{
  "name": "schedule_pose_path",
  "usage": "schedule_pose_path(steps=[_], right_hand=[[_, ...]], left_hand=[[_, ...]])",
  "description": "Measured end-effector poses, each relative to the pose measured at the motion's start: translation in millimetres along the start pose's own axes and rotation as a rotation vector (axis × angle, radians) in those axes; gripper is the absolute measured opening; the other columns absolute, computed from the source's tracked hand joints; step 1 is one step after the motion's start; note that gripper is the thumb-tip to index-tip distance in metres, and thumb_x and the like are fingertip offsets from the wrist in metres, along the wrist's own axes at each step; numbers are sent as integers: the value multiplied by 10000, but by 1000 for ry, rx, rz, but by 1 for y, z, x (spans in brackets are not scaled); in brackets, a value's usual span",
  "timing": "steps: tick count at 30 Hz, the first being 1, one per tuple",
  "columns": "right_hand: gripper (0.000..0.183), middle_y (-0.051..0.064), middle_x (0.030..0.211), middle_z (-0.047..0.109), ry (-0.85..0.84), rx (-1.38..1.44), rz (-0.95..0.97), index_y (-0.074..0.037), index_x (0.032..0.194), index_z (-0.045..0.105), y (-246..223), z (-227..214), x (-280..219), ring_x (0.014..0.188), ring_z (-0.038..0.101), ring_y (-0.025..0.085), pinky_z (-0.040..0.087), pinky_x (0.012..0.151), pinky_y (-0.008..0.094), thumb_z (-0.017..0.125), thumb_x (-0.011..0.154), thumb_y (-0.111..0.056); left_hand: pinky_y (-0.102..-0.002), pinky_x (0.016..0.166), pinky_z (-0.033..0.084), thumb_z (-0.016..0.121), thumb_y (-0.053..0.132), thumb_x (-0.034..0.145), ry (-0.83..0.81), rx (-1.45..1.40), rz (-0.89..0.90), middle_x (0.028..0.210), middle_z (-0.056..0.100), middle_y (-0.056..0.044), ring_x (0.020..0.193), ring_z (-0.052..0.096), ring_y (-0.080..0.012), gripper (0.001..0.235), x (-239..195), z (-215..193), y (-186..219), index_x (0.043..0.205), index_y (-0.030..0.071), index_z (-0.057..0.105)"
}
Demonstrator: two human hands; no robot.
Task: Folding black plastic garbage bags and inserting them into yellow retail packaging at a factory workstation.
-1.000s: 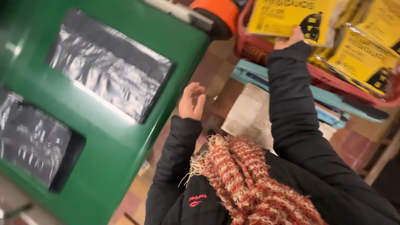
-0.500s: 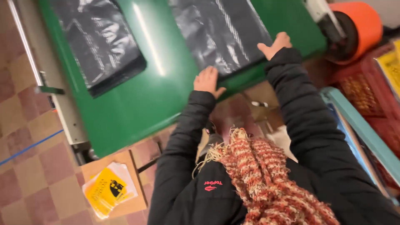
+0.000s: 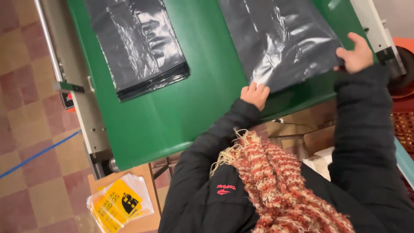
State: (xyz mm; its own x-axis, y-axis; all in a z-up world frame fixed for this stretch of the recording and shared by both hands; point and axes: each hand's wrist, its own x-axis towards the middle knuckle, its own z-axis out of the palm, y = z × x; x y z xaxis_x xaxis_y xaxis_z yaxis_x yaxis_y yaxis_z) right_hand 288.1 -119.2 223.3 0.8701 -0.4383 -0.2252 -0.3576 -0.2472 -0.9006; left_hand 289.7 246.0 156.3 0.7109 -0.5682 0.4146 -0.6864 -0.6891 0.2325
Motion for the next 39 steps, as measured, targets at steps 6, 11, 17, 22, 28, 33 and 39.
schedule_pose_path(steps=[6, 11, 17, 22, 28, 33, 39], right_hand=[[338, 88, 1163, 643, -299, 248, 143, 15, 1380, 574, 39, -43, 1, 709, 593, 169, 490, 569, 311, 576, 1120, -202], [350, 69, 989, 730, -339, 274, 370, -127, 1238, 658, 14, 12, 103, 673, 624, 135, 565, 632, 281, 520, 1099, -418], [386, 113, 1077, 755, 52, -497, -373, -50, 1146, 731, 25, 104, 295, 971, 718, 249, 576, 892, 404, 801, 1002, -401], [686, 236, 1176, 681, 23, -817, -805, -51, 1228, 676, -13, 175, 373, 1060, 643, 429, 524, 899, 475, 939, 708, -414], [707, 249, 1054, 676, -550, -912, -704, 22, 1108, 695, 47, 196, 476, 937, 646, 430, 529, 803, 493, 959, 658, -456], [168, 117, 1066, 722, -252, -645, -827, -56, 999, 692, -88, 128, 238, 1074, 678, 302, 531, 911, 425, 792, 921, -166], [255, 114, 1083, 715, -110, -471, -997, -54, 931, 655, -74, 77, 62, 1172, 688, 357, 521, 962, 492, 735, 699, 17]], left_hand=[[-385, 739, 536, 722, 188, 883, -52, -725, 20, 947, 649, -87, 888, 661, -289, 162, 37, -102, -54, 996, 100, 647], [-391, 751, 561, 676, 231, 959, 20, -961, -316, 869, 699, -156, 802, 714, -340, 215, 104, -20, -119, 1072, 54, 633], [-470, 766, 533, 660, 288, 976, 103, -555, -536, 955, 722, -211, 891, 683, -432, 263, 122, 112, -194, 1087, 52, 633], [-395, 781, 551, 633, 299, 989, -33, -763, -751, 900, 728, -168, 829, 710, -318, 286, 115, 79, -204, 1118, 45, 658], [-354, 716, 565, 702, 294, 912, -79, -707, -768, 828, 742, -124, 737, 717, -227, 284, 120, 80, -214, 1030, 36, 723], [-378, 724, 560, 746, 339, 860, -194, -583, -850, 834, 753, -130, 767, 734, -274, 312, 132, 76, -214, 957, 43, 727], [-461, 784, 552, 688, 203, 837, -348, -295, -708, 874, 706, -213, 868, 664, -424, 191, 115, 77, -227, 940, 45, 712]])
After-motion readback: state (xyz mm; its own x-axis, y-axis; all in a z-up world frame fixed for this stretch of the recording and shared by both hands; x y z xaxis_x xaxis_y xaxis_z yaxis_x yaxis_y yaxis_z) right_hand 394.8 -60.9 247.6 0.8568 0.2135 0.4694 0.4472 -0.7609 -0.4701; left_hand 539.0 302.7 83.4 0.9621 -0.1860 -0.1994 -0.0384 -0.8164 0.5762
